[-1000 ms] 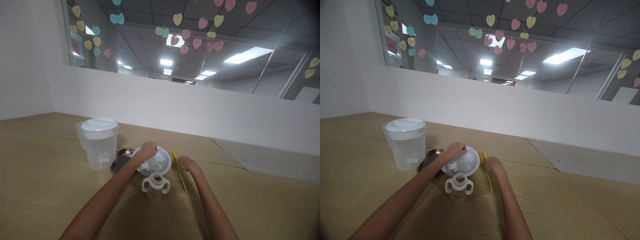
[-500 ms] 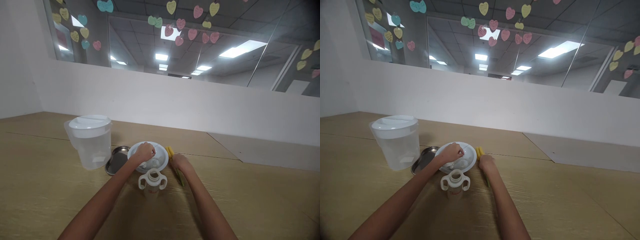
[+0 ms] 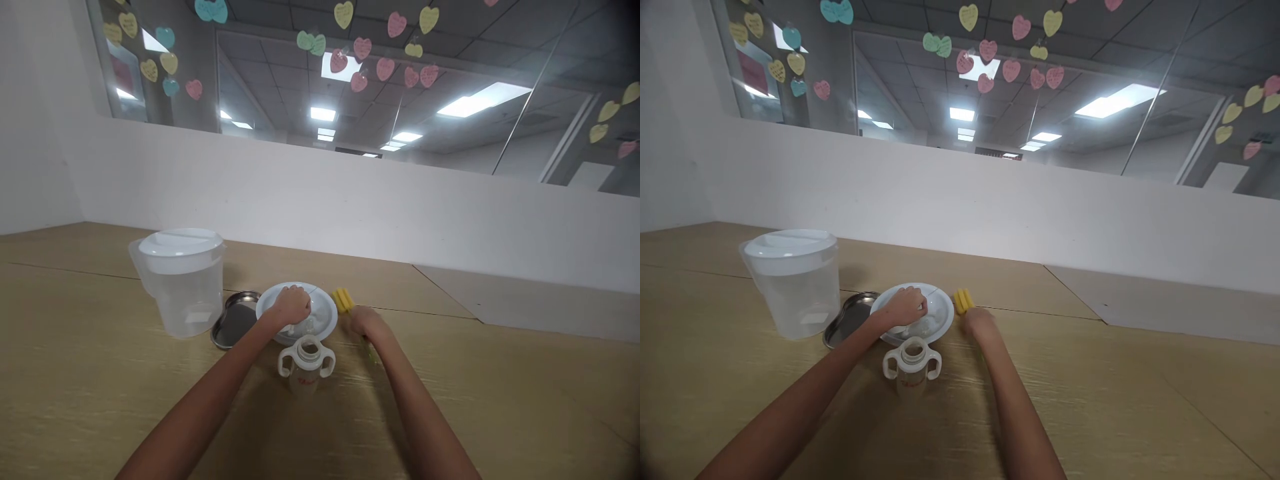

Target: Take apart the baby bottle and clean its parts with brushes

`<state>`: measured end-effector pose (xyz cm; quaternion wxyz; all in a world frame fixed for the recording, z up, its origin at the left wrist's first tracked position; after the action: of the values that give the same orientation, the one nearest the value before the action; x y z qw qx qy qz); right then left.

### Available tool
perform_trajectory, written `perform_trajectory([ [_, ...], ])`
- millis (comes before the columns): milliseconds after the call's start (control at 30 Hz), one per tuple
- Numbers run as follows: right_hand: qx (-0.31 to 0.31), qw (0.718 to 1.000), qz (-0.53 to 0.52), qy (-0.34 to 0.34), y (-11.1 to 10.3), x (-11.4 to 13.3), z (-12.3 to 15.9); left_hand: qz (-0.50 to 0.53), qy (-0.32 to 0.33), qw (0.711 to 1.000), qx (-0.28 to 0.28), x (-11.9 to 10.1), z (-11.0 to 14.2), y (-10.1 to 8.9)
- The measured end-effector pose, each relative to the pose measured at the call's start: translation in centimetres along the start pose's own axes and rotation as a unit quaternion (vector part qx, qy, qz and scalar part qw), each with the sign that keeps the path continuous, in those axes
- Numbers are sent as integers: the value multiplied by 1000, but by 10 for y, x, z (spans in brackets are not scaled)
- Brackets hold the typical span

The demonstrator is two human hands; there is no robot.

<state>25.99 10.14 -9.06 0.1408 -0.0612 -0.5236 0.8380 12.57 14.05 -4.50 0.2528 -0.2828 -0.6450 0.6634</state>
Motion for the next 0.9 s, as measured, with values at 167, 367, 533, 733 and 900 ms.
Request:
perform_trajectory([
  [167,-13,1000,-26,5,-26,-7,25,26,-26,999,18,10,6,-13],
  [367,-34,998,-39,-44,-43,7,71,91,-22,995,20,20,16,-29],
  [533,-108,987,-11,-120,-53,44,112,196,9,980,-36,21,33,-59],
  [733,-207,967,-12,-145,-61,61,137,243,18,952,-183,23,69,-104],
  [900,-217,964,-23,-150,-58,67,141,201,-1,955,-216,20,88,-118],
])
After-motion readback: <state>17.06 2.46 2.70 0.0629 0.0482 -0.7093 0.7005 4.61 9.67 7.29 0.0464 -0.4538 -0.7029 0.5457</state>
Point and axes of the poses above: each hand's wrist, its own z-axis away from the middle knuckle, its own y-axis out of the palm, x = y × z, the point moved 10 cm from there along -z, towards the middle knuckle, and after that the axes turned 15 degrees about x, right-handed, at the moved point
